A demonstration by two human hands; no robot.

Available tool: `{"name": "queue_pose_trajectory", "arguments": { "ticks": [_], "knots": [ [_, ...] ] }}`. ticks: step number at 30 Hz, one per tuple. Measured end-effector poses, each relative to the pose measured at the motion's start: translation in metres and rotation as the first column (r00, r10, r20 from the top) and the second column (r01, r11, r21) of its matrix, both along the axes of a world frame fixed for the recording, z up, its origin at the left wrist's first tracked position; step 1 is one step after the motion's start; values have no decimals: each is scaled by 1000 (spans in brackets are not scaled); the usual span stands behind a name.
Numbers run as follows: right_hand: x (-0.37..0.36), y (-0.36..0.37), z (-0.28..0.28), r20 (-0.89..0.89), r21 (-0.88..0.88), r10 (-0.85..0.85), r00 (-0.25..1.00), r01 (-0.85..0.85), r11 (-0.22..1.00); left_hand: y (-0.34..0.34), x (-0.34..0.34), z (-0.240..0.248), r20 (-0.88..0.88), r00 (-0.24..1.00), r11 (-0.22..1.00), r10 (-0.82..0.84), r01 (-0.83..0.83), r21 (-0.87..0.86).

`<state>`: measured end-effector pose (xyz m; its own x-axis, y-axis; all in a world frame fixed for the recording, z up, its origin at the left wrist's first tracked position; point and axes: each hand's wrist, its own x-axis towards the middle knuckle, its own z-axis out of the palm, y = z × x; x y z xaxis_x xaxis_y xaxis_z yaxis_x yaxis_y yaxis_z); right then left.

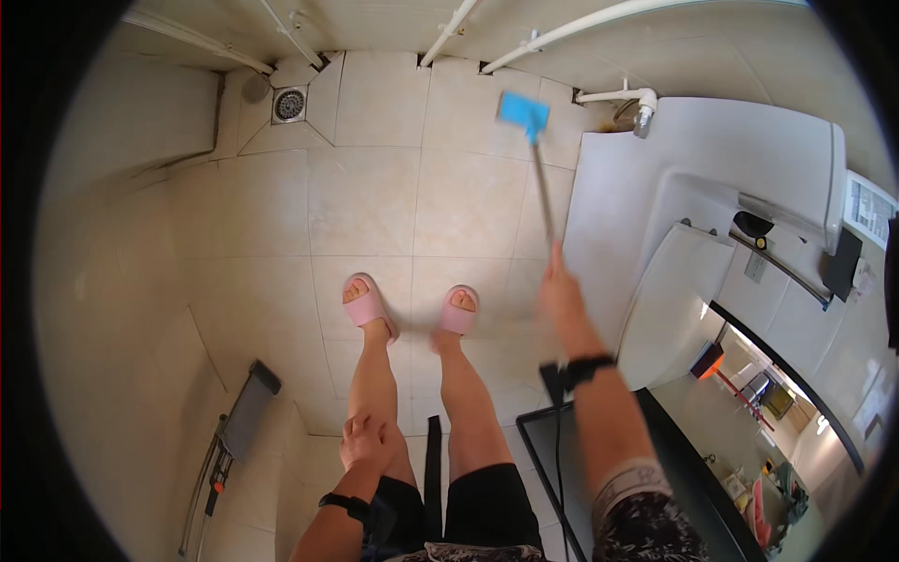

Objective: The person cleans the bathroom floor by scrubbing the tiles around the toilet with a long-handled brush and then rinsing the floor using a handheld sprayer.

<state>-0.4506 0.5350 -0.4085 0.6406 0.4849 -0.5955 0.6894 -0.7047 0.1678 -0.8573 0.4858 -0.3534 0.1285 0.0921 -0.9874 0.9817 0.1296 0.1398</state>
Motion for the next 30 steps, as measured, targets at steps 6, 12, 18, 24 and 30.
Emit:
{"name": "queue_pose_trajectory", "arguments": {
  "ticks": [6, 12, 18, 24, 30],
  "knots": [
    [-14, 31, -8, 34, -128, -68, 997, 72, 989, 1, -29, -24, 25, 1000, 990, -17, 14, 138],
    [38, 0, -12, 216, -144, 17, 976, 15, 990, 17, -34, -30, 114, 993, 992, -22, 8, 127],
    [75, 48, 10, 254, -230, 168, 952, -109, 967, 4, -42, -39, 113, 992, 976, 59, -82, 203],
    [53, 65, 16, 212, -376, 257, 943, -164, 912, 0, -42, -36, 103, 993, 973, 65, -87, 216],
    [74, 44, 11, 117, -203, -67, 991, 90, 975, -6, -37, -41, 93, 993, 968, 68, -89, 236]
  ]
}}
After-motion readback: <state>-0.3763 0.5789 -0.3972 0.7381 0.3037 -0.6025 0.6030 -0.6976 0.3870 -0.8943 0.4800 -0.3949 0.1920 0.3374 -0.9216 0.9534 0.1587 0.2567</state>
